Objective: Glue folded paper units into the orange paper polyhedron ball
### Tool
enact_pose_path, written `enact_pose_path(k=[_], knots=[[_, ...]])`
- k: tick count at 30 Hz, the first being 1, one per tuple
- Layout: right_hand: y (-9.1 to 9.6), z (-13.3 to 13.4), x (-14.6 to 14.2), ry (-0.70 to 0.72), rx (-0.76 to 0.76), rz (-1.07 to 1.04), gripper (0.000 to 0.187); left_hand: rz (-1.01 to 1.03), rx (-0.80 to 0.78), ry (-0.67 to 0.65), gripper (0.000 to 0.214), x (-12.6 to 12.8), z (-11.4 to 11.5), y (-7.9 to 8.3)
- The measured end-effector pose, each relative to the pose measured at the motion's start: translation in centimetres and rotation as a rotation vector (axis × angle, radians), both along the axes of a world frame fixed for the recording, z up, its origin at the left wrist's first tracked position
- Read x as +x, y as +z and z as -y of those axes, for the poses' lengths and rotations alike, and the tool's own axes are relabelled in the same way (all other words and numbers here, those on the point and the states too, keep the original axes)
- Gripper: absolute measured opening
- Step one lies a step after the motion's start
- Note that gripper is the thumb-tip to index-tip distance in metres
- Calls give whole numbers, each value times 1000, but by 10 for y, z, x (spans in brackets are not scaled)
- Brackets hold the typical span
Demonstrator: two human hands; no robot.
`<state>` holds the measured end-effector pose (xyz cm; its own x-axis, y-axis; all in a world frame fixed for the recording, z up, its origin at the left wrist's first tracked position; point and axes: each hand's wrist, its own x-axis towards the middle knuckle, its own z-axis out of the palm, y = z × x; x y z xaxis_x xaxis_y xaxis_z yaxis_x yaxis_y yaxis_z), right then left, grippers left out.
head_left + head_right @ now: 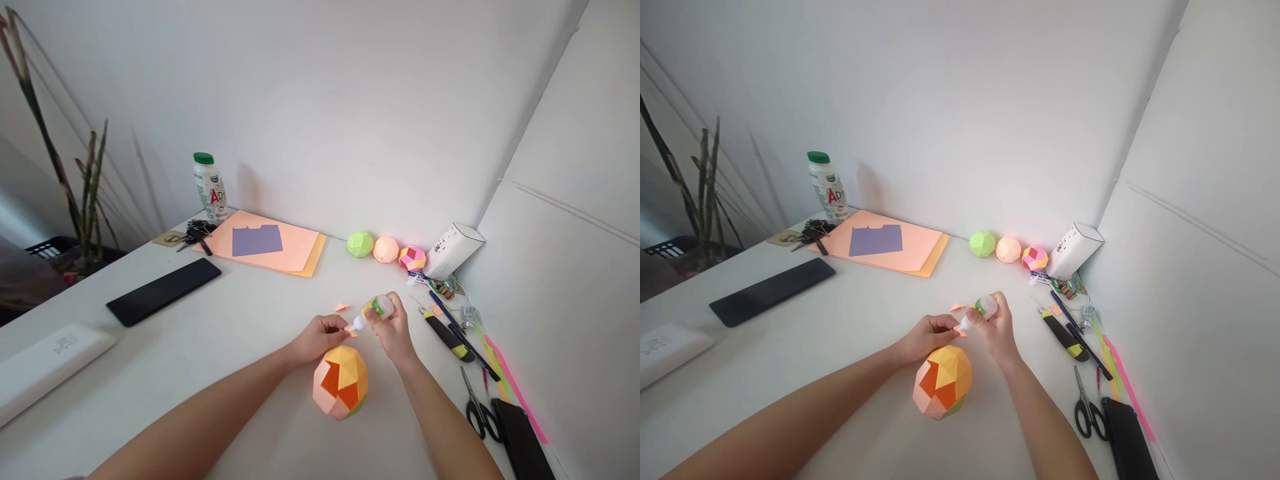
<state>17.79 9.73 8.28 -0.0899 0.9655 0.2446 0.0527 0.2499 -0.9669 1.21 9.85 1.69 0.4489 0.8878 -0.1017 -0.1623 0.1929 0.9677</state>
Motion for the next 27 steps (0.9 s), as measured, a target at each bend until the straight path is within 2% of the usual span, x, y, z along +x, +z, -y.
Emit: enact_pose_path(k=[27], knots=[[1, 7, -10, -47, 87, 14, 36, -3, 24, 10, 32, 1, 0, -4]])
